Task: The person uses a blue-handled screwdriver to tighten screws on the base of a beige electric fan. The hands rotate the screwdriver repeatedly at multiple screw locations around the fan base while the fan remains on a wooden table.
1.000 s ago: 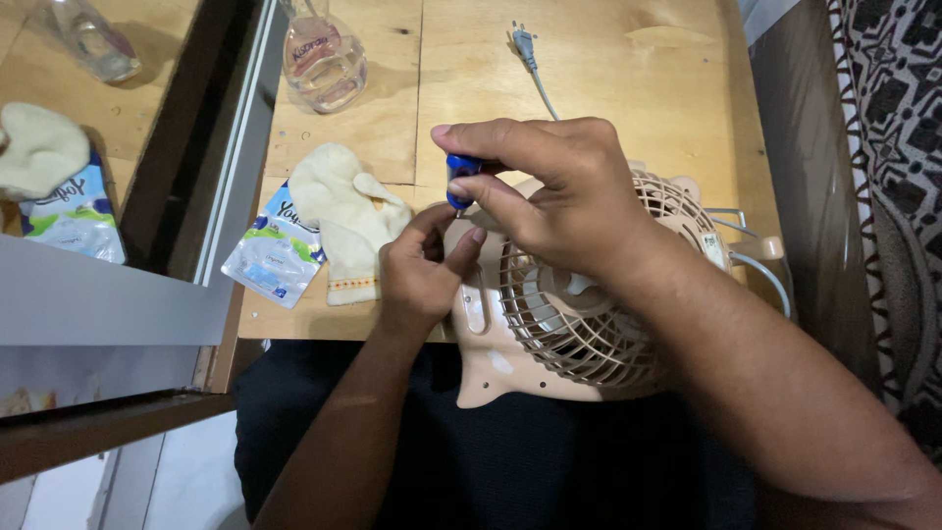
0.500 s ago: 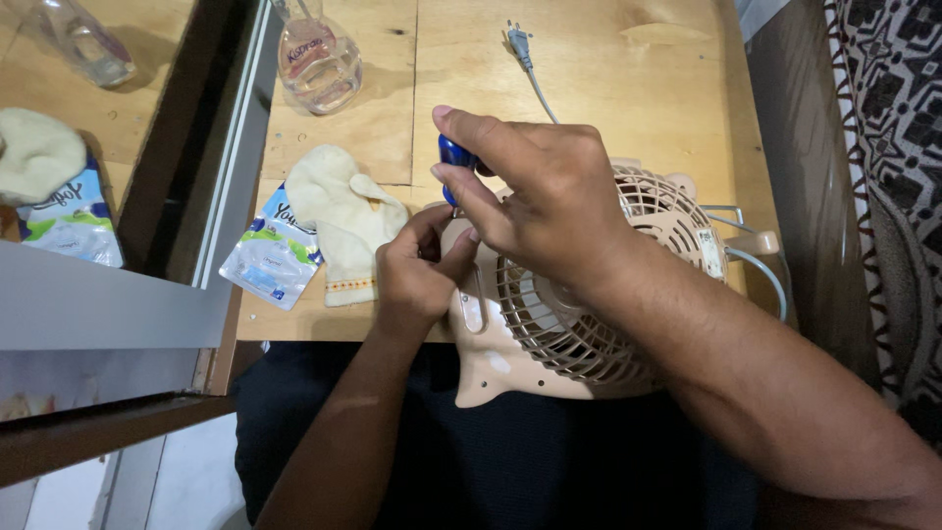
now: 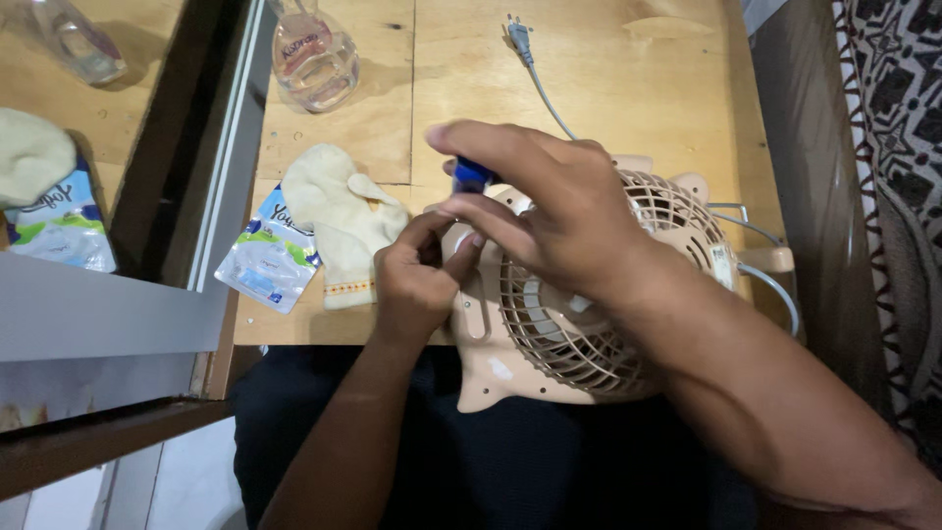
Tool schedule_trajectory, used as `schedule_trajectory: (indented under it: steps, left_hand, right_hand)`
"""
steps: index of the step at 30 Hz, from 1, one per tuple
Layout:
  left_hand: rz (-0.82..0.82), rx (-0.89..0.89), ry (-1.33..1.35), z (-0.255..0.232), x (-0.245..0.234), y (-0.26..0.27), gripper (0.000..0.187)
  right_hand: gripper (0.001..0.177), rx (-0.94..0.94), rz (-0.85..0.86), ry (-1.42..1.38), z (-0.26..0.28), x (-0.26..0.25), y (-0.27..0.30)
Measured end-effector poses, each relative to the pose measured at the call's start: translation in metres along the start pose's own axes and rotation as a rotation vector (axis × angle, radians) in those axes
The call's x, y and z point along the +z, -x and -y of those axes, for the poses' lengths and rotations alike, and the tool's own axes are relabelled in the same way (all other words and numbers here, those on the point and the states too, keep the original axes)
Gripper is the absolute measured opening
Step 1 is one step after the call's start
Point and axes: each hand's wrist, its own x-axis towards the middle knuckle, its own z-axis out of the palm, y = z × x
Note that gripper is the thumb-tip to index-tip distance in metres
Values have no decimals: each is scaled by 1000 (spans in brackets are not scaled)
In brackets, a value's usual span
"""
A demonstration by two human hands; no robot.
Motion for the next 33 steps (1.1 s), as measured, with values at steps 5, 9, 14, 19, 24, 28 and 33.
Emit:
schedule_trajectory:
  steps: [5, 9, 14, 19, 24, 28, 33]
  left_hand:
    - [17, -141, 109, -9, -2, 2, 34]
    - [4, -27, -9, -7, -3, 0, 32]
    - [-8, 67, -9, 1, -1, -2, 34]
    - [-2, 70, 53, 7, -1, 0, 34]
    - [-43, -19, -111, 4, -3, -1, 34]
    - [-33, 15, -53, 2, 0, -2, 34]
    - [-18, 89, -45, -2, -1, 0, 32]
  right_hand:
    - [41, -117, 72, -84, -1, -9, 1]
    - [37, -7, 105, -113, -3, -9, 0]
    - [32, 26, 57, -37, -3, -6, -3]
    - [34, 71, 78, 4, 1, -2, -2]
    - [34, 71, 53, 53, 0, 2, -6]
    - [33, 68, 61, 76, 0, 2, -3]
    - [32, 79, 71, 93, 0, 3, -2]
